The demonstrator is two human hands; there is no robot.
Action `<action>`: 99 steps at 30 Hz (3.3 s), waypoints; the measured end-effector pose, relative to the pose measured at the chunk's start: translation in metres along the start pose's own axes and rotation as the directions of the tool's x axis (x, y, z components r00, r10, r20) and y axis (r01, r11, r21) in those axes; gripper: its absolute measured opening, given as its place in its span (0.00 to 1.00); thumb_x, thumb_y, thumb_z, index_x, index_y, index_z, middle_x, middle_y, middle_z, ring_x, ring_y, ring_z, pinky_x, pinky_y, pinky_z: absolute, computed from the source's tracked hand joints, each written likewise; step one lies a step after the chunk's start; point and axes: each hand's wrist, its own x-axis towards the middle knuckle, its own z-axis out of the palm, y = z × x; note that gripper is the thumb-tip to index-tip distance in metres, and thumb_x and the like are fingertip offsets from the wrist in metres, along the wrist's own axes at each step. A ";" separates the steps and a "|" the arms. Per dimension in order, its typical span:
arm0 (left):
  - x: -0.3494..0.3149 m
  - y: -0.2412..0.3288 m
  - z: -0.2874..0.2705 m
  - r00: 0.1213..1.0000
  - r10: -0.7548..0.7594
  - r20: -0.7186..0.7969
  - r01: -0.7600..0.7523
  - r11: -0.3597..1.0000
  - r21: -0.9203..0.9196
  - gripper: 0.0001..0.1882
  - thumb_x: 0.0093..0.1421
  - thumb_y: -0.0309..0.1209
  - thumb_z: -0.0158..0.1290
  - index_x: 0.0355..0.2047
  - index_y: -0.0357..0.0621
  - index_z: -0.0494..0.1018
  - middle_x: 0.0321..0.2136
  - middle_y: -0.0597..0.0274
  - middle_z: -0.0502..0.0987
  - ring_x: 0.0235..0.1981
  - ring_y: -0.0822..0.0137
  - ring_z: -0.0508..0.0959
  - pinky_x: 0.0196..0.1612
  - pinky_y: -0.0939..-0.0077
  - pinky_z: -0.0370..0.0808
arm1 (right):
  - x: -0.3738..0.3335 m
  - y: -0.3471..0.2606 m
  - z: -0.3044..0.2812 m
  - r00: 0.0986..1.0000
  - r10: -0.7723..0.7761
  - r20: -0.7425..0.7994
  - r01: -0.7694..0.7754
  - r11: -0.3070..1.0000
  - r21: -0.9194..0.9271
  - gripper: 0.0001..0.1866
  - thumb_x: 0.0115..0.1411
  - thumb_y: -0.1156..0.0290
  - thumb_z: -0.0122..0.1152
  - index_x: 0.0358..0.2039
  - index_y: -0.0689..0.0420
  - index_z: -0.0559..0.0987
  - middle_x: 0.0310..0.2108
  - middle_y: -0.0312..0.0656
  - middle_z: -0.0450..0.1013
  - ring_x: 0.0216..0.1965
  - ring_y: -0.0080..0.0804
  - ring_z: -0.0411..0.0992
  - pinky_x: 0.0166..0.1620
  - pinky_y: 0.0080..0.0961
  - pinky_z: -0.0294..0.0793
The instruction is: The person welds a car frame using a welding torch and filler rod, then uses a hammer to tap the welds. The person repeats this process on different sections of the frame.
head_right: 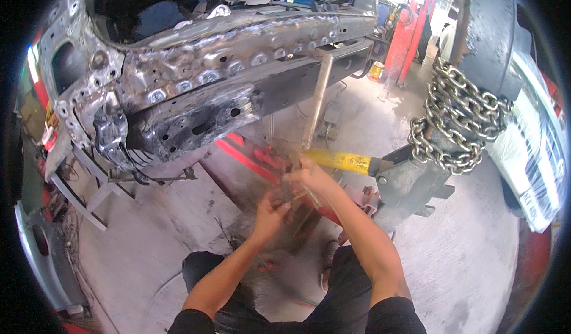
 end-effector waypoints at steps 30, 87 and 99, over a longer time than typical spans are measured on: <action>-0.011 0.005 -0.010 0.997 -0.039 -0.063 0.048 0.988 0.147 0.24 0.67 0.19 0.49 0.63 0.40 0.68 0.34 0.59 0.81 0.24 0.71 0.77 0.27 0.74 0.75 | -0.007 -0.006 0.012 0.984 0.175 -0.015 -0.176 0.982 -0.068 0.25 0.58 0.71 0.68 0.56 0.60 0.73 0.42 0.45 0.76 0.40 0.35 0.77 0.42 0.35 0.80; -0.019 -0.014 -0.024 0.991 -0.129 -0.042 0.135 0.967 0.215 0.27 0.65 0.20 0.56 0.64 0.37 0.65 0.35 0.54 0.82 0.30 0.62 0.82 0.34 0.69 0.79 | -0.017 0.020 0.018 0.997 0.072 0.005 -0.070 0.989 -0.130 0.19 0.56 0.69 0.69 0.46 0.65 0.79 0.37 0.42 0.79 0.38 0.33 0.79 0.41 0.30 0.77; -0.084 -0.006 -0.093 0.800 -0.353 0.485 -0.298 0.469 0.832 0.22 0.60 0.40 0.63 0.49 0.37 0.77 0.38 0.45 0.83 0.46 0.42 0.82 0.49 0.47 0.77 | -0.093 0.098 0.077 0.935 0.176 0.307 -0.126 0.977 -0.174 0.19 0.62 0.62 0.69 0.48 0.59 0.76 0.39 0.36 0.75 0.42 0.26 0.73 0.46 0.27 0.74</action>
